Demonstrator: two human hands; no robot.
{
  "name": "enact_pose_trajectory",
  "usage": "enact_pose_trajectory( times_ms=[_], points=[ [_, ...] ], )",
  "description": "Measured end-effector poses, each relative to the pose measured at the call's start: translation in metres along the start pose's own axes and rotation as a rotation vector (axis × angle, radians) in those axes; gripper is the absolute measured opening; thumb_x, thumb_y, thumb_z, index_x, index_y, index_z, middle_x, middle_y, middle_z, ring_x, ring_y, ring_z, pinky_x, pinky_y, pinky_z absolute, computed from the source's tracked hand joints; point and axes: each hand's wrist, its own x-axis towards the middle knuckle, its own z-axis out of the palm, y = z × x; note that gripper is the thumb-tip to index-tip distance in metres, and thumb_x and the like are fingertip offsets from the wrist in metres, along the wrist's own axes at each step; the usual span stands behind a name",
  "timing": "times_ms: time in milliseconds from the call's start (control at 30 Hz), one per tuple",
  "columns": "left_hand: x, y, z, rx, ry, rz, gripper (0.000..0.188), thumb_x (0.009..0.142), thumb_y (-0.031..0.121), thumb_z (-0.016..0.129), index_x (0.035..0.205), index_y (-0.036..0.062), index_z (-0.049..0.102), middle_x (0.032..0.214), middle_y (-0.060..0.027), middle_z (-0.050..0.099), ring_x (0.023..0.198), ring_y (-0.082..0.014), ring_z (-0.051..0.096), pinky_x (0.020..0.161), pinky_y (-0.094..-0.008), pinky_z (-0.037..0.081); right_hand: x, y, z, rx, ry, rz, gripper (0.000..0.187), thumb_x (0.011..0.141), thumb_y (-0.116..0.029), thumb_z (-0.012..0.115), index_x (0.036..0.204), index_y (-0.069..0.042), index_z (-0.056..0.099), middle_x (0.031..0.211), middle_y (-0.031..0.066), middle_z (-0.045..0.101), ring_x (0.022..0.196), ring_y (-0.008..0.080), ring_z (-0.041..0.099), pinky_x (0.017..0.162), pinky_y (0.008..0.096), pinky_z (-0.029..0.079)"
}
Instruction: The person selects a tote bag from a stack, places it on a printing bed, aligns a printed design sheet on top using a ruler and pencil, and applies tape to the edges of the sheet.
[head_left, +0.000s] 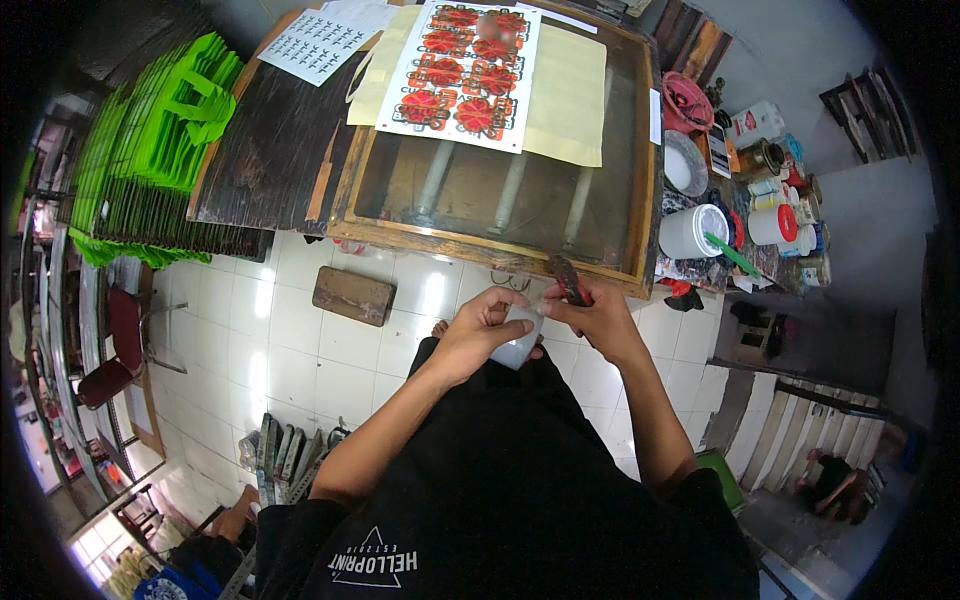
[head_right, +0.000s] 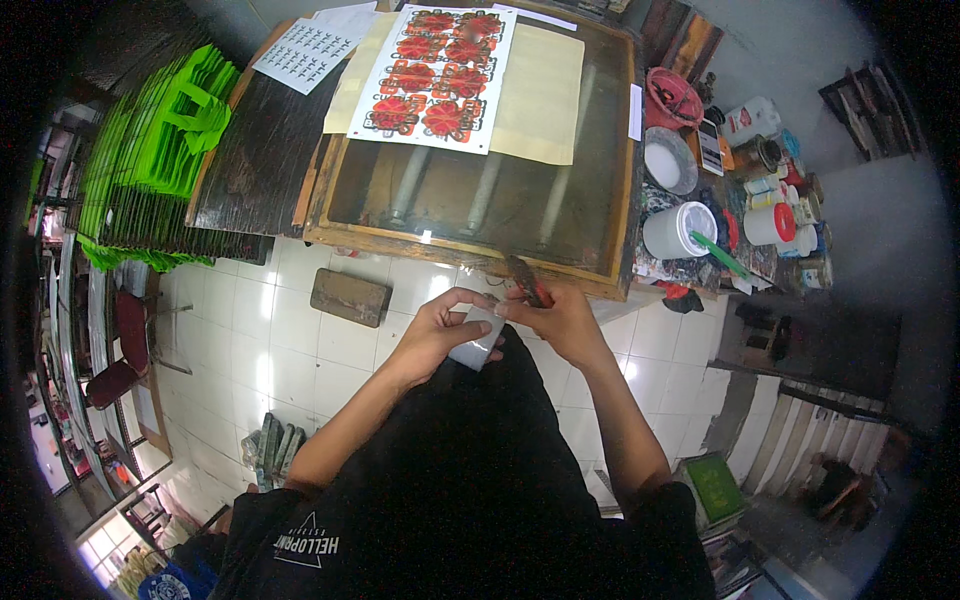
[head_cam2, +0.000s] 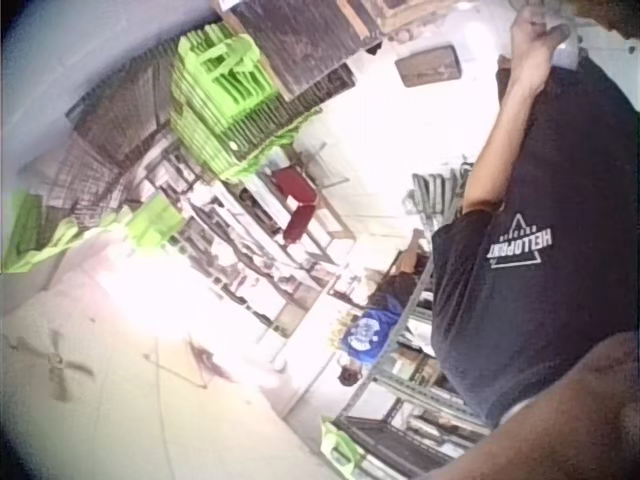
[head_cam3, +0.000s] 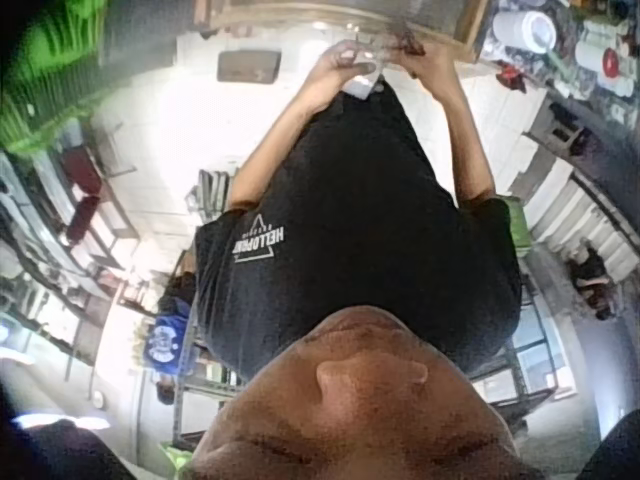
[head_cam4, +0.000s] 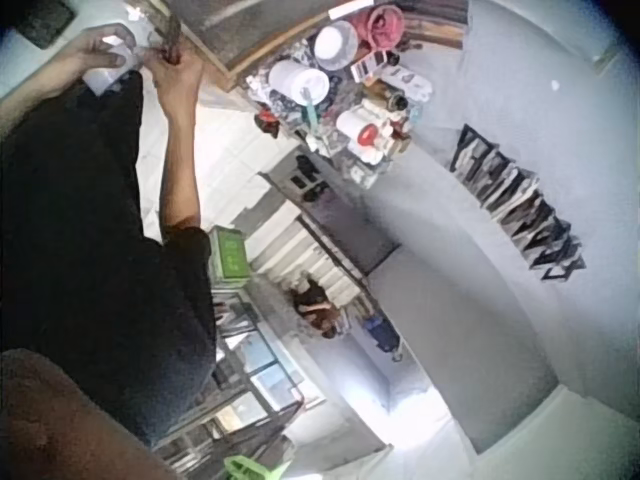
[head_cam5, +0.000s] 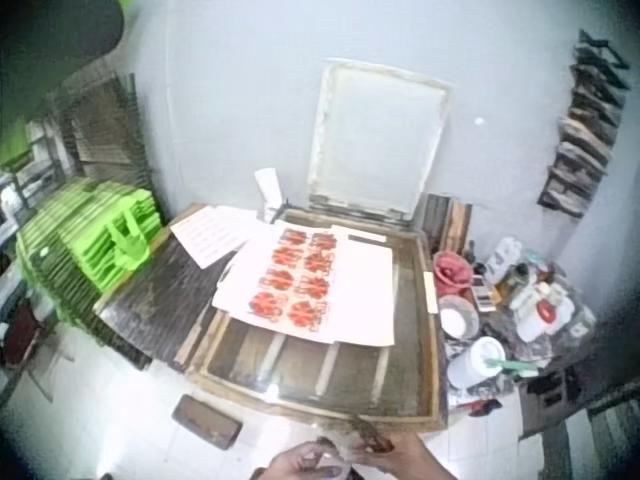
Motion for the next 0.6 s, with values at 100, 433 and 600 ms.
enact_pose_trajectory(
  times_ms=[100,433,600],
  points=[
    [0.002,0.000,0.006,0.045,-0.023,-0.007,0.033,0.098,0.000,0.065,0.127,0.0007,0.050,0.103,-0.0152,0.070,0.088,-0.0256,0.075,0.079,-0.0323,0.057,0.003,-0.005,-0.001,-0.128,-0.036,-0.031,0.024,0.088,-0.020,0.082,0.100,-0.001,0.073,0.068,0.0003,0.057,0.062,0.0099,0.051,0.058,0.0294,0.039],
    [0.013,-0.003,0.033,0.365,0.213,-0.074,0.058,0.096,0.009,0.070,0.144,-0.0097,0.042,0.110,-0.0203,0.069,0.104,-0.0244,0.070,0.090,-0.0324,0.053,0.000,-0.012,-0.012,-0.562,0.059,-0.184,0.028,0.092,-0.021,0.076,0.100,0.004,0.065,0.084,0.0188,0.063,0.078,0.0344,0.059,0.075,0.0419,0.049],
    [0.034,-0.026,0.021,0.251,0.156,-0.121,0.055,0.095,0.020,0.073,0.136,-0.0144,0.056,0.131,-0.0229,0.065,0.114,-0.0220,0.063,0.092,-0.0306,0.048,0.035,0.007,-0.025,-0.648,0.092,-0.396,0.029,0.090,-0.020,0.078,0.098,0.004,0.065,0.090,0.0164,0.060,0.082,0.0363,0.060,0.076,0.0422,0.048]
  ],
)
